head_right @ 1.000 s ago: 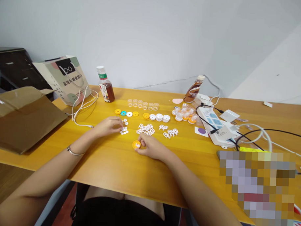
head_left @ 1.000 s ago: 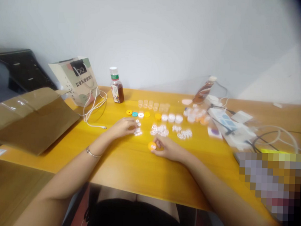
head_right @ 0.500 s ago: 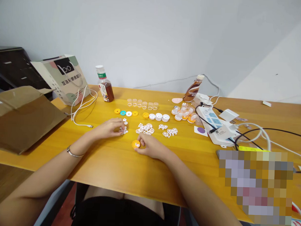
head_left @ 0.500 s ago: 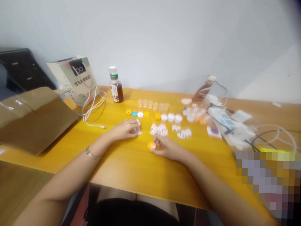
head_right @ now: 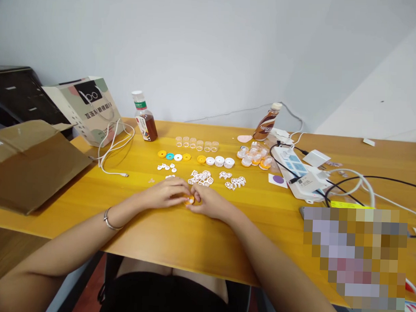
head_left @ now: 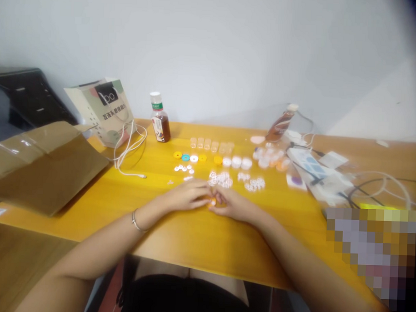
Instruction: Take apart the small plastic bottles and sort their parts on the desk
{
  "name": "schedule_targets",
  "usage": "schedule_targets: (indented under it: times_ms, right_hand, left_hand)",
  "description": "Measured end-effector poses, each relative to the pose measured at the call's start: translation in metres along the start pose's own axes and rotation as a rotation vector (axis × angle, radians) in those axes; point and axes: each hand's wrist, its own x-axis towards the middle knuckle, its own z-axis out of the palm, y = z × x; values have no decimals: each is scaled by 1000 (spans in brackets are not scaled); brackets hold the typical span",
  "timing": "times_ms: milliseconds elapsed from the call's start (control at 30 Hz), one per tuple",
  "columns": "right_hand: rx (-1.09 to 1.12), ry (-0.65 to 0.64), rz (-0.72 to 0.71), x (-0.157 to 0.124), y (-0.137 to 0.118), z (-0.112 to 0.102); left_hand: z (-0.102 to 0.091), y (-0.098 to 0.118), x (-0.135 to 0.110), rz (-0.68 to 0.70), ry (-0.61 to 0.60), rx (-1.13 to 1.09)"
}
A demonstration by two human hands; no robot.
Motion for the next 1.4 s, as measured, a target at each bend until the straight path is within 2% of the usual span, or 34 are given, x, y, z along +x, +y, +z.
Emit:
schedule_targets:
  times_ms: [100,333,500,800,1100,1200,1400]
  right_hand:
    - [-3,9,2,1,2,0]
    - [-5,-8,11,0,3,0]
    - [-2,0,0,1,4,1]
    - [13,19,13,2,4,1]
    - [27,27,7,2,6,3]
    - [17,32,5,2,7,3]
    - [28,24,20,2,6,3]
  left_hand:
    - [6,2,3,28,-12,-29]
    - [4,-9,-2,-18,0,-17]
    - [7,-6,2,33,17,-18]
    - [17,-5,1,22,14,345]
    - [15,5,6,111,-7,497]
    - [18,4,6,80,4,470]
    - [23,7,8,-75,70,305]
